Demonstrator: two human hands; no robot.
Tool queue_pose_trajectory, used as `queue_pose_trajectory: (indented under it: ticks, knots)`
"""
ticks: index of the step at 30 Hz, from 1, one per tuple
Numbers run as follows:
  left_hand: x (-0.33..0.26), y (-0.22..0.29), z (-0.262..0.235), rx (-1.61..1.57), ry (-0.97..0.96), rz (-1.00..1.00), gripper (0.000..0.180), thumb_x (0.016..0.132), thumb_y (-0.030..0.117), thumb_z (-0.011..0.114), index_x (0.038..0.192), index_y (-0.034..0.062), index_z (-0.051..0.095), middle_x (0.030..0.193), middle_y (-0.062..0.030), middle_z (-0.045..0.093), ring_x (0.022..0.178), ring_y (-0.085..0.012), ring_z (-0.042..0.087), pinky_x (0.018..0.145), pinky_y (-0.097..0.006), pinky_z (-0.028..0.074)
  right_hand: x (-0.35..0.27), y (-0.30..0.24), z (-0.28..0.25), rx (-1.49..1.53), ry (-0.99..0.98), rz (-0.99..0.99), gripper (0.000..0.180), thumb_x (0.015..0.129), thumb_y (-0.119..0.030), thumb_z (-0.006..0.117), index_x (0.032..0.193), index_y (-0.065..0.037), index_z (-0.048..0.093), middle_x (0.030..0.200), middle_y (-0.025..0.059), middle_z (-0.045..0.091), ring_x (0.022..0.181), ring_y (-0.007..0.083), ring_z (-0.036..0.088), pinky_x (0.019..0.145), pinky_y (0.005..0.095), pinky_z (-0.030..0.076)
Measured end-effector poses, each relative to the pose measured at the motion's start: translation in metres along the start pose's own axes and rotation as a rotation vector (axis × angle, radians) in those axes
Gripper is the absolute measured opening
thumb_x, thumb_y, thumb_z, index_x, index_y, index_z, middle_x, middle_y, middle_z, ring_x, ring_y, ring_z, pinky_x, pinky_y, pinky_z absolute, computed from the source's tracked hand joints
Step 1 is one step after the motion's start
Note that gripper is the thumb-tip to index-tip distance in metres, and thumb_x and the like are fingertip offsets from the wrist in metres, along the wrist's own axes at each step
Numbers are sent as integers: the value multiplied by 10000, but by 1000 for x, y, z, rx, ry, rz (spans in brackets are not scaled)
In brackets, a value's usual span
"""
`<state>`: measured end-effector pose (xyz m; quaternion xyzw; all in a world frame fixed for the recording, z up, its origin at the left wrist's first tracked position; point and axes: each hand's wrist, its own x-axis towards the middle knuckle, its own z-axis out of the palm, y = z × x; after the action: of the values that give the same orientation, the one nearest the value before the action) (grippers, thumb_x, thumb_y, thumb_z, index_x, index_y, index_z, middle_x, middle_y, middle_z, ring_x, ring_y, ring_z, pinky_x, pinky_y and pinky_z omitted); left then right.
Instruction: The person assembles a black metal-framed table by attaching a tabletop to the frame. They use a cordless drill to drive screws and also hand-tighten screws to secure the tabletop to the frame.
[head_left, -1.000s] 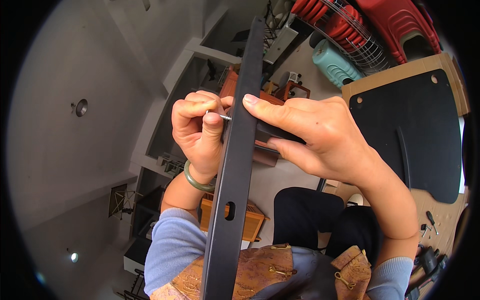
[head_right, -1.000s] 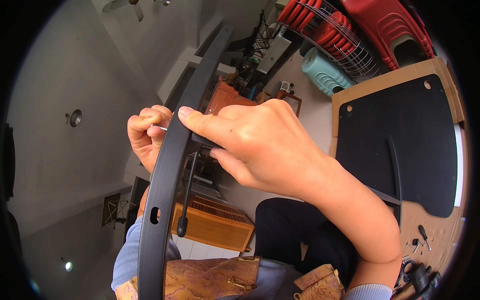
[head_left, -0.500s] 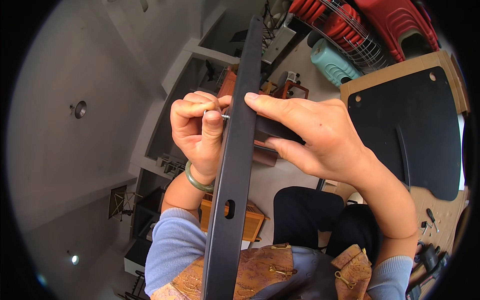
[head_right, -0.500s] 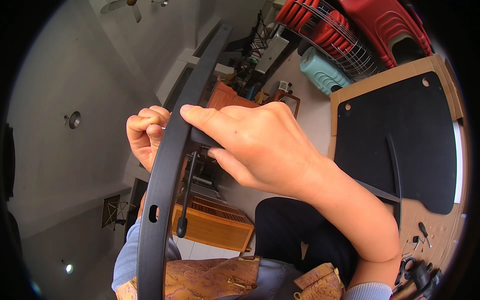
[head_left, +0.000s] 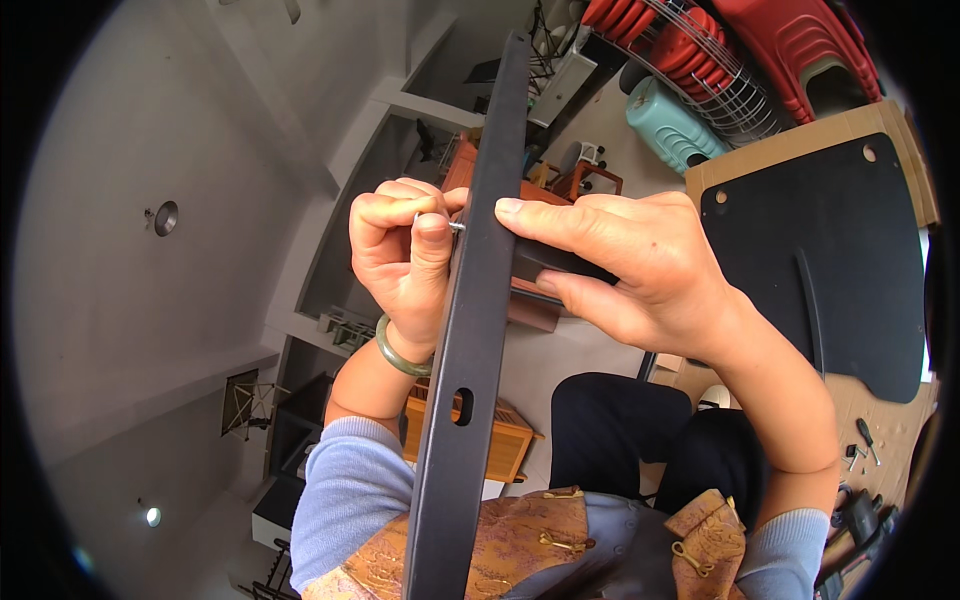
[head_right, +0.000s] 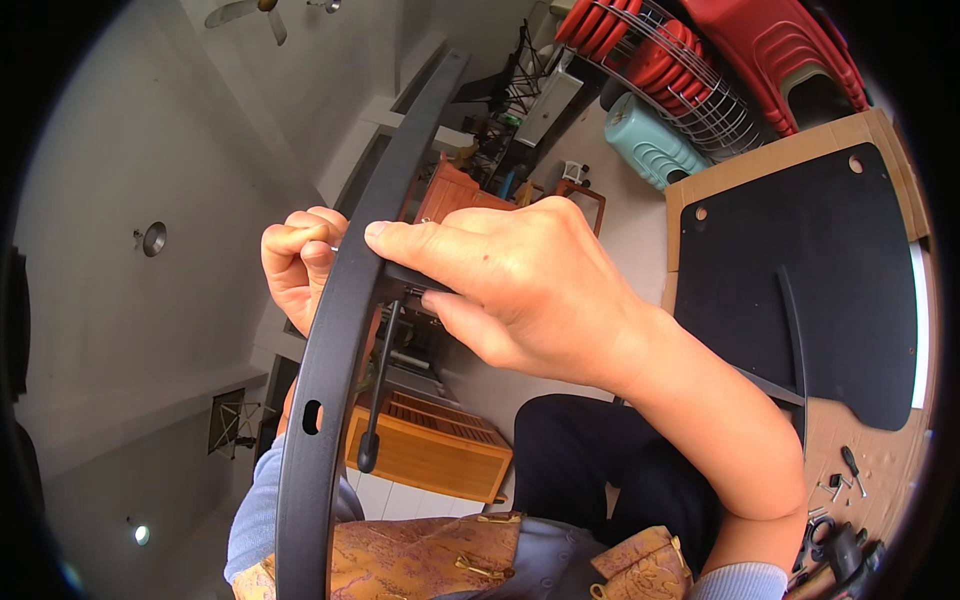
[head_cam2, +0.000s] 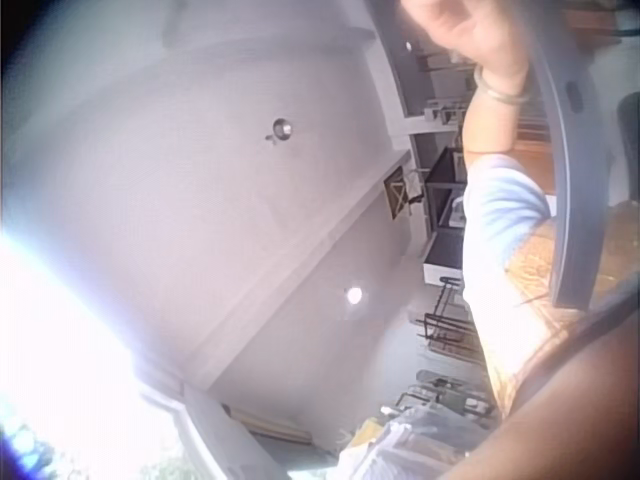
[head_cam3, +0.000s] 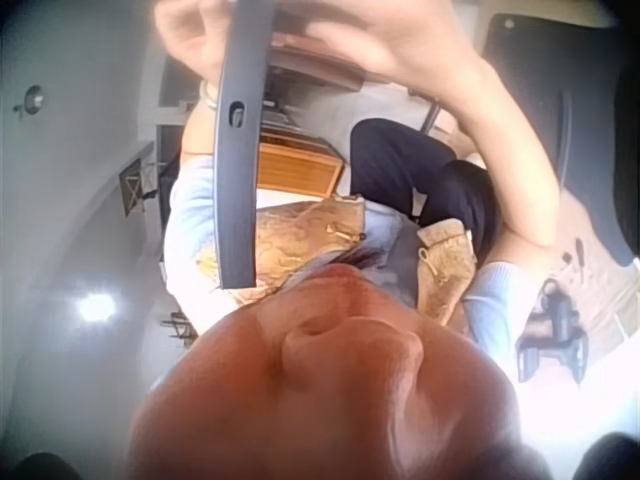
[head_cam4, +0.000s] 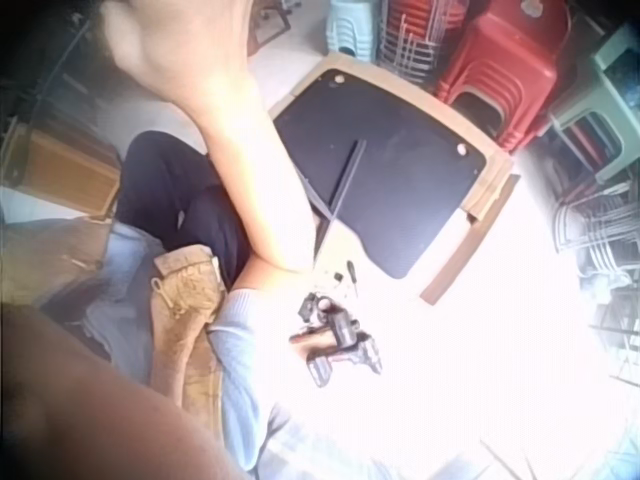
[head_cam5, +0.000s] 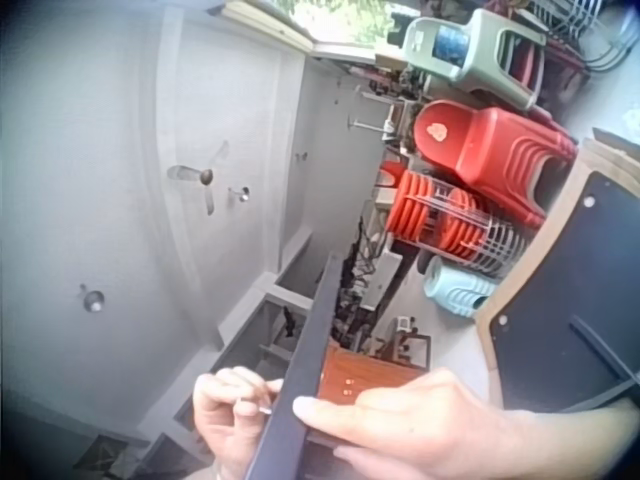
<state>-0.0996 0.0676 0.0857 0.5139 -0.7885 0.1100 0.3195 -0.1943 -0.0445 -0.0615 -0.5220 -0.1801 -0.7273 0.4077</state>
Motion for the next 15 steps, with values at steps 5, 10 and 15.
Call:
queue_pose_trajectory:
  ticks: [5,10,15]
  knots:
    - [2,-1,0,-22,-3,12,179,892,130,613,903,33,463,807,-50,503,744,-123,488,774,-374,557,1,-1,-1,-28,11,-29,539,597,-2,726,1126,-38,625,713,93,621,549,210,583,455,290,422]
    - [4,0,0,-37,6,-18,180,888,137,621,890,32,475,810,-50,509,751,-123,494,777,-371,557,2,-2,-1,-35,11,-23,540,596,-4,721,1127,-33,626,684,87,601,530,209,562,452,293,411]
    - [3,-1,2,21,46,11,136,892,124,612,922,21,528,866,-67,552,783,-131,547,766,-335,552,0,-1,0,-36,-1,9,535,607,0,717,1133,-32,623,707,100,607,559,227,573,484,306,434]
